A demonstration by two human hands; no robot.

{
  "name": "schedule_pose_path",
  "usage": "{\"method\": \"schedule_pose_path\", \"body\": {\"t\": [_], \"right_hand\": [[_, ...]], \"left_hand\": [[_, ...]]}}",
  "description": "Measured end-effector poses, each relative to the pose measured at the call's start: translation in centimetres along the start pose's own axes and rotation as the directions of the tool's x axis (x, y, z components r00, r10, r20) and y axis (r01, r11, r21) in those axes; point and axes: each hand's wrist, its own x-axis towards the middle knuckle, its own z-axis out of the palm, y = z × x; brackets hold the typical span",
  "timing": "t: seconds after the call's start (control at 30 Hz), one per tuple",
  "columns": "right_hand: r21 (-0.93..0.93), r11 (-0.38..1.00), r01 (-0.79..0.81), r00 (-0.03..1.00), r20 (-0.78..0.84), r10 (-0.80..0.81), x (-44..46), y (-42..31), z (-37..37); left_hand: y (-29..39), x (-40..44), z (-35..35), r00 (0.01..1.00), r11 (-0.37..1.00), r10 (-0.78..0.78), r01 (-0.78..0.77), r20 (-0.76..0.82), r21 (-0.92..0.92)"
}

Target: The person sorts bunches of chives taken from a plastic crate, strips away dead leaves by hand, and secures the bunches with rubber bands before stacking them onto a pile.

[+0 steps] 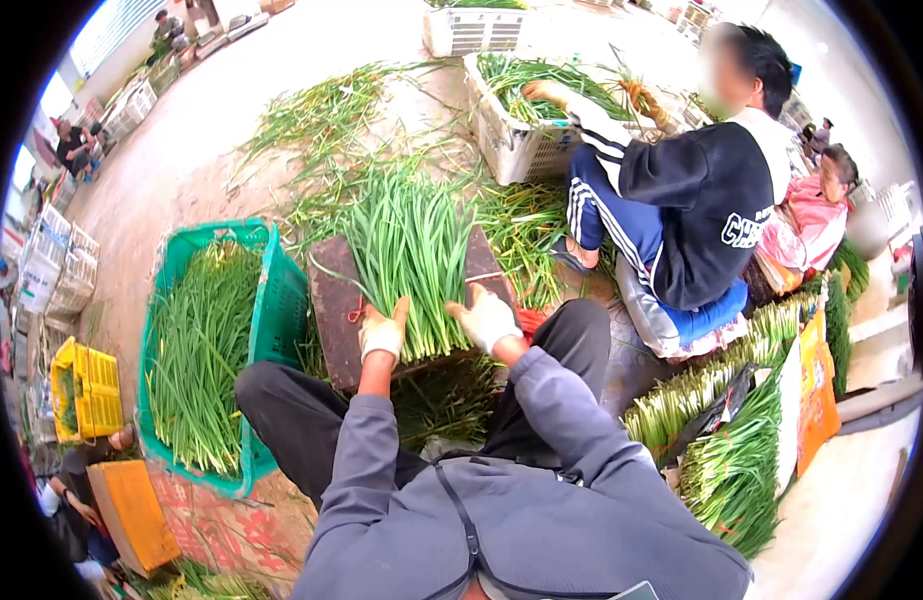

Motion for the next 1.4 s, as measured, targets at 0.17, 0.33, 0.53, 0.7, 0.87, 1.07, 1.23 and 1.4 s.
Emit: {"method": "schedule_pose_path", "body": {"t": [0.17, 0.33, 0.53, 0.7, 0.87, 1.07, 1.23, 1.4], "right_hand": [[-0.079, 0.95, 0.301, 0.953, -0.014, -0.303, 0.3, -1.4, 10.5], [0.152, 0.888, 0.433, 0.886, 0.109, -0.451, 0.2, -0.6, 6.2], [0.449, 0.894, 0.007, 0.975, -0.202, 0.094, 0.5, 2.7, 3.4], [0.322, 0.936, -0.138, 0.966, -0.164, 0.199, 1.4, 3.1, 6.8], [0.342, 0.914, 0.219, 0.975, -0.124, -0.187, 0.8, 1.8, 9.9], [0.388, 0.921, 0.023, 0.982, 0.166, -0.095, 0.6, 1.9, 7.2], [0.711, 0.703, 0.024, 0.989, 0.088, -0.123, 1.8, 4.1, 8.4], [0.686, 0.721, 0.098, 0.991, -0.003, -0.132, 3.3, 4.9, 10.4]], "left_hand": [[0.3, 1.0, 1.7, 0.996, 0.978, 0.053, -0.036, 0.077, -0.203], [3.2, -0.3, 1.3, 0.999, 0.999, -0.031, 0.031, 0.03, 0.013], [2.7, 0.5, 2.9, 0.997, 0.992, -0.027, 0.035, -0.067, 0.123], [3.2, 0.5, 2.7, 0.997, 0.996, -0.045, 0.049, -0.061, 0.075], [5.1, 0.0, 2.8, 0.995, 0.996, -0.086, 0.085, -0.045, -0.011], [7.9, -0.4, 3.1, 0.978, 0.963, -0.203, 0.206, -0.04, 0.173], [8.5, -0.6, 2.6, 0.975, 0.95, -0.22, 0.221, -0.028, 0.223], [9.5, -1.5, 2.6, 0.979, 0.957, -0.198, 0.205, -0.054, 0.205]]}}
